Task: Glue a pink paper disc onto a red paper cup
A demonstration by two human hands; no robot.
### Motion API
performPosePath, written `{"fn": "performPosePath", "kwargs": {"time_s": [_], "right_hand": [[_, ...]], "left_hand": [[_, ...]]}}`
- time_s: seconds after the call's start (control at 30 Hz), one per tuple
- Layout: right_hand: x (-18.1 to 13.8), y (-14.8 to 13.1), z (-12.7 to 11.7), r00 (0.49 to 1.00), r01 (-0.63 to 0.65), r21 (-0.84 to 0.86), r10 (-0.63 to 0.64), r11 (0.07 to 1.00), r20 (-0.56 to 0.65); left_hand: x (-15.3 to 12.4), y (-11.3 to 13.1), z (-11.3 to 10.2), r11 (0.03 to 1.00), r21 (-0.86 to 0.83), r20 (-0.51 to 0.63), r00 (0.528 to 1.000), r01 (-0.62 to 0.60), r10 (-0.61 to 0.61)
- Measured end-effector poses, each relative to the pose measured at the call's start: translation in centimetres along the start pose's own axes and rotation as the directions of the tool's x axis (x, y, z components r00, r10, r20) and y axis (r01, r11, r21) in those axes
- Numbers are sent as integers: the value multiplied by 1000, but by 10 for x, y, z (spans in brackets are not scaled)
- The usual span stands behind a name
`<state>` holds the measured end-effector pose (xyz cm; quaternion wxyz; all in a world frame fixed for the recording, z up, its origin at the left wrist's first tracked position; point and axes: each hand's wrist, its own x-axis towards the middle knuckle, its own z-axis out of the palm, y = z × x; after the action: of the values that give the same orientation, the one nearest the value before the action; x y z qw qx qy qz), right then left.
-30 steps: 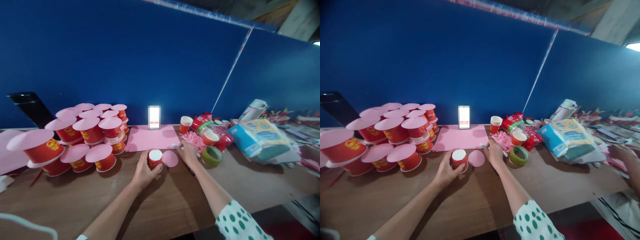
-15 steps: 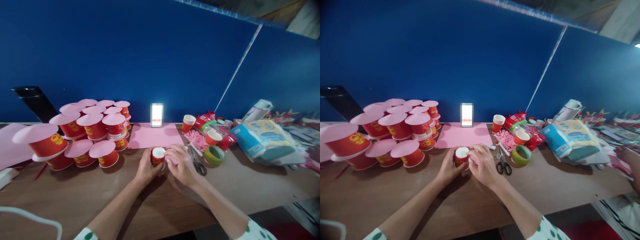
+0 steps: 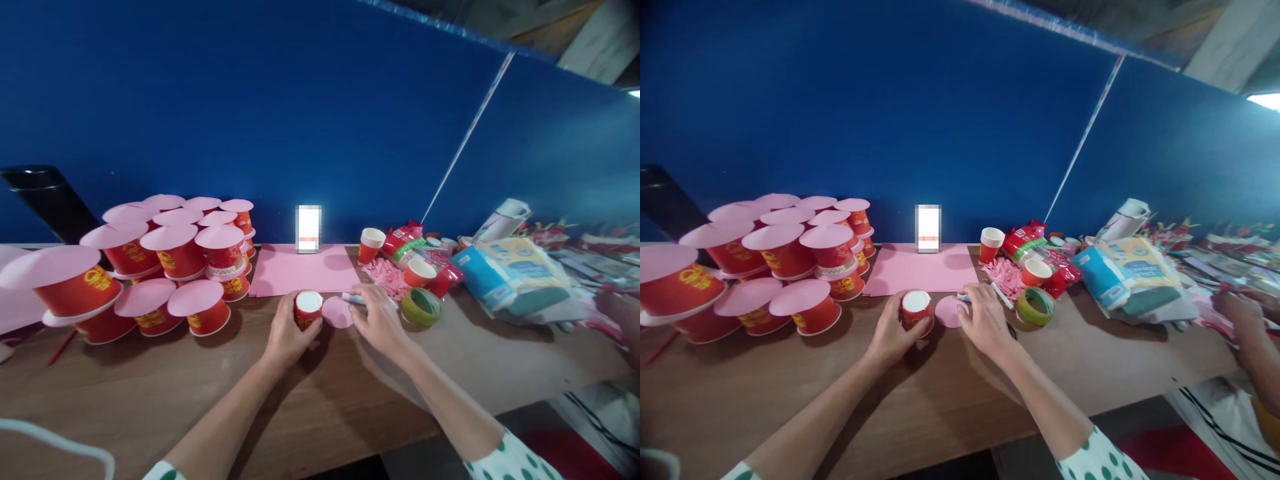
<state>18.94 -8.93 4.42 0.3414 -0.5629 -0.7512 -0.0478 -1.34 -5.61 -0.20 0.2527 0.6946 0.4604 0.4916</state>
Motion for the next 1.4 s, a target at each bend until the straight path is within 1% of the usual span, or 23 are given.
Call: {"fn": "performPosePath", "kwargs": {"time_s": [0.07,0.17,0.27,0.4,0.5,0.63,0.83,0.97,1.03,1.13,1.2,1.27,1.33,1.4], "right_hand": [[-4,20,-2,995,-45,-137,57,990,83],[-6,39,-3,974,-87,-254,136,963,180],[-3,47,0,961,-115,-300,183,947,209],[3,51,9,953,-128,-305,202,944,225],[5,54,13,947,-144,-296,218,944,234],[5,57,9,949,-154,-261,216,953,229],[2,62,0,959,-211,-294,255,932,119],[5,63,2,956,-229,-346,277,910,94],[7,59,4,962,-213,-368,260,905,84],[9,46,6,985,-104,-376,147,921,86],[7,35,9,987,-14,-342,68,940,145],[4,23,13,974,42,-291,25,956,223],[0,15,18,962,77,-253,-5,964,274],[-3,10,22,955,86,-221,-18,972,296]], "left_hand": [[0,-1,0,1000,13,-10,1000,13,-13],[2,-1,-1,1000,22,-10,1000,14,-14],[2,-1,-1,999,32,-10,1000,9,-8],[2,-1,-2,1000,28,-13,1000,-3,4],[2,-1,-2,1000,30,-12,1000,-2,3],[2,-2,-1,1000,30,-16,1000,0,0],[2,-2,-1,1000,21,-9,1000,15,-15],[1,-1,-2,1000,20,-16,1000,13,-12],[1,-1,-2,1000,16,-17,1000,15,-15],[1,0,-3,1000,23,-17,1000,21,-21],[2,0,-2,999,29,-17,1000,21,-21],[2,-1,-2,1000,20,-17,1000,21,-21],[2,-3,-1,1000,0,-15,999,29,-29],[1,-4,0,998,-18,-7,999,53,-53]]}}
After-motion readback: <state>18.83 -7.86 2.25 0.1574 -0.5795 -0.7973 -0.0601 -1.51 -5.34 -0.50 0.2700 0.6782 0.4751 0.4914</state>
